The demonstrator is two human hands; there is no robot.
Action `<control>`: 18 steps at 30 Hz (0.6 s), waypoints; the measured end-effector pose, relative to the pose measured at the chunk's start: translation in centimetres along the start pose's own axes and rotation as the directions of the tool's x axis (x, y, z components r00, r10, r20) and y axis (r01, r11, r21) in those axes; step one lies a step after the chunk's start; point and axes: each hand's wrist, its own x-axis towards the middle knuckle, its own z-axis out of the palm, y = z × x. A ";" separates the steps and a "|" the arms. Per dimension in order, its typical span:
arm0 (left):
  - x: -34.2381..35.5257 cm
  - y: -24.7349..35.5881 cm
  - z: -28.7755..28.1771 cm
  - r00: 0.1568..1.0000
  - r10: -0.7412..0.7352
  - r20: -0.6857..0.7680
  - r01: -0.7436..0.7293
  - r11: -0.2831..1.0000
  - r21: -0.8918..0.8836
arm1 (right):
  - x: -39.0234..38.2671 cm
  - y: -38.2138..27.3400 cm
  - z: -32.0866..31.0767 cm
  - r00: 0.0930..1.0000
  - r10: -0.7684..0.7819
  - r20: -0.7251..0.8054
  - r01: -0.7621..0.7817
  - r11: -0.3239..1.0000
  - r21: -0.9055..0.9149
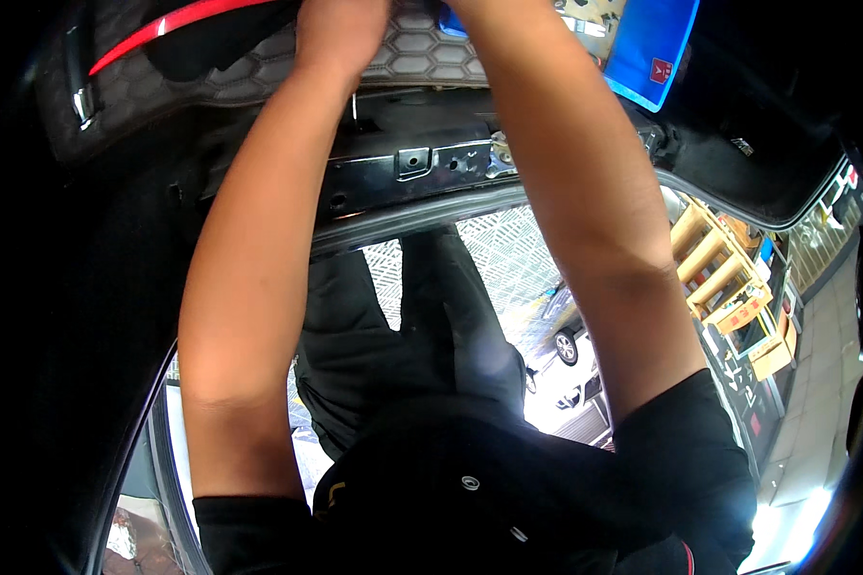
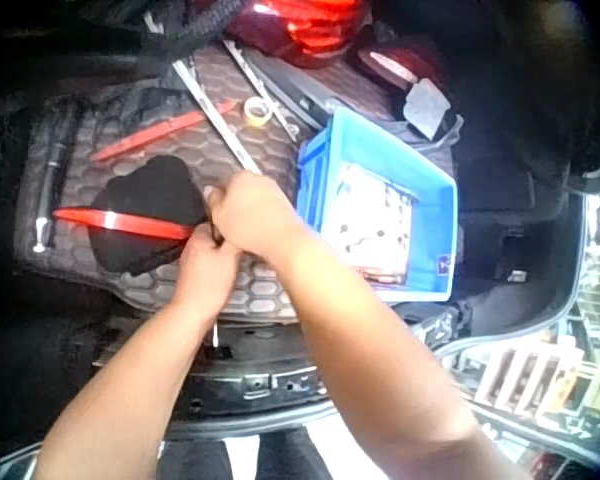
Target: The person unscrews and removes components from a car trunk latch assembly using a socket wrench and a screwdriver.
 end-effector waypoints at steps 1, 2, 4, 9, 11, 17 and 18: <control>0.1 0.2 -0.2 0.999 -0.024 0.031 0.027 0.994 -0.101 | -0.2 0.1 -0.1 0.999 0.037 0.038 -0.045 0.972 0.231; 0.0 0.4 -0.3 0.997 -0.045 0.062 0.056 0.978 -0.201 | -0.5 0.2 -0.5 0.994 0.065 0.085 -0.096 0.889 0.447; -0.2 1.0 -0.2 0.981 -0.178 0.074 0.191 0.953 -0.235 | -0.8 0.4 -0.3 0.971 0.098 0.219 -0.231 0.626 0.745; 0.3 1.7 -1.7 0.875 -0.394 0.280 0.463 0.850 -0.251 | -1.5 -0.1 -1.3 0.934 0.172 0.313 -0.356 0.522 0.775; 0.7 1.4 -2.0 0.839 -0.413 0.354 0.515 0.812 -0.274 | -1.7 0.0 -1.5 0.940 0.214 0.267 -0.342 0.637 0.691; -1.5 -0.3 0.4 0.987 -0.083 -0.134 0.075 0.995 -0.062 | -1.4 -1.5 -0.8 0.951 0.304 0.047 -0.307 0.931 0.197; -1.6 -0.4 0.4 0.980 -0.099 -0.172 0.100 0.995 -0.002 | -1.5 -2.3 -0.9 0.945 0.327 0.028 -0.328 0.934 0.144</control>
